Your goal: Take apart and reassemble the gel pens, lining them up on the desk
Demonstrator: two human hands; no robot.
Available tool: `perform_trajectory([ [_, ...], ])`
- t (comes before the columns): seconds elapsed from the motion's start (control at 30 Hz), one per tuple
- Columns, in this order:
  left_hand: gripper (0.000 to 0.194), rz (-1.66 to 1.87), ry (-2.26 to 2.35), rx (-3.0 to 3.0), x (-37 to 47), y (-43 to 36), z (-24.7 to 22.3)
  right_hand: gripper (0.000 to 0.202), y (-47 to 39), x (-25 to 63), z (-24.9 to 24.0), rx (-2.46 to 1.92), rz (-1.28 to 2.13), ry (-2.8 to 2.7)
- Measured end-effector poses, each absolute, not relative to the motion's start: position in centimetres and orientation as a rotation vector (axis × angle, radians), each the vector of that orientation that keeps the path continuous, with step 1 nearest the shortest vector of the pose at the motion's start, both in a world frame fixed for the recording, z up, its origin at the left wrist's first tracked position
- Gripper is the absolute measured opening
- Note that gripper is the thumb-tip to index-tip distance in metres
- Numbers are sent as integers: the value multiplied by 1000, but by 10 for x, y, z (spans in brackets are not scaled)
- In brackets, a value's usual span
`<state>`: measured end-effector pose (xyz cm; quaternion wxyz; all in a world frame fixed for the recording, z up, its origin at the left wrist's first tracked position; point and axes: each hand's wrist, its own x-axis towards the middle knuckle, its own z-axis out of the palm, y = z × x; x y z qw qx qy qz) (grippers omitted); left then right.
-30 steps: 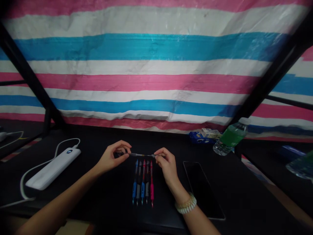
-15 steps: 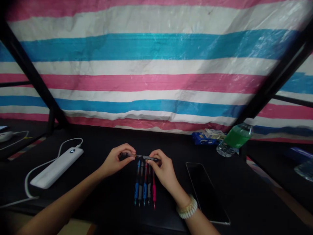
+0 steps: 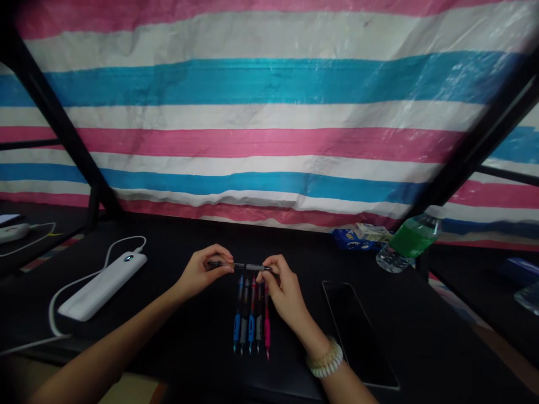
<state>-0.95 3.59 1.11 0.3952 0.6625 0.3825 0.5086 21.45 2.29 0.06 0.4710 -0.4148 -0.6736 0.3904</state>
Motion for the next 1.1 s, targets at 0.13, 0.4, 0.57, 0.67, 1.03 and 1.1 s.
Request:
perform_trajectory([
  [0.13, 23, 1278, 963, 1667, -10, 36, 10, 24, 21, 217, 3, -1097, 835, -1742],
  [0.4, 26, 1281, 974, 1623, -10, 36, 11, 12, 20, 216, 0, -1050, 797, -1700],
  [0.57, 26, 1288, 937, 1581, -10, 36, 11, 15, 20, 216, 2, -1077, 764, -1727],
  [0.67, 27, 1308, 939, 1553, -10, 36, 12, 10, 20, 216, 2, -1090, 745, -1729],
  [1.03, 31, 1354, 884, 1432, -9, 37, 11, 13, 20, 218, 0, -1085, 434, -1944],
  [1.1, 25, 1371, 864, 1422, -7, 36, 9, 21, 20, 218, -2, -1083, 315, -2004],
])
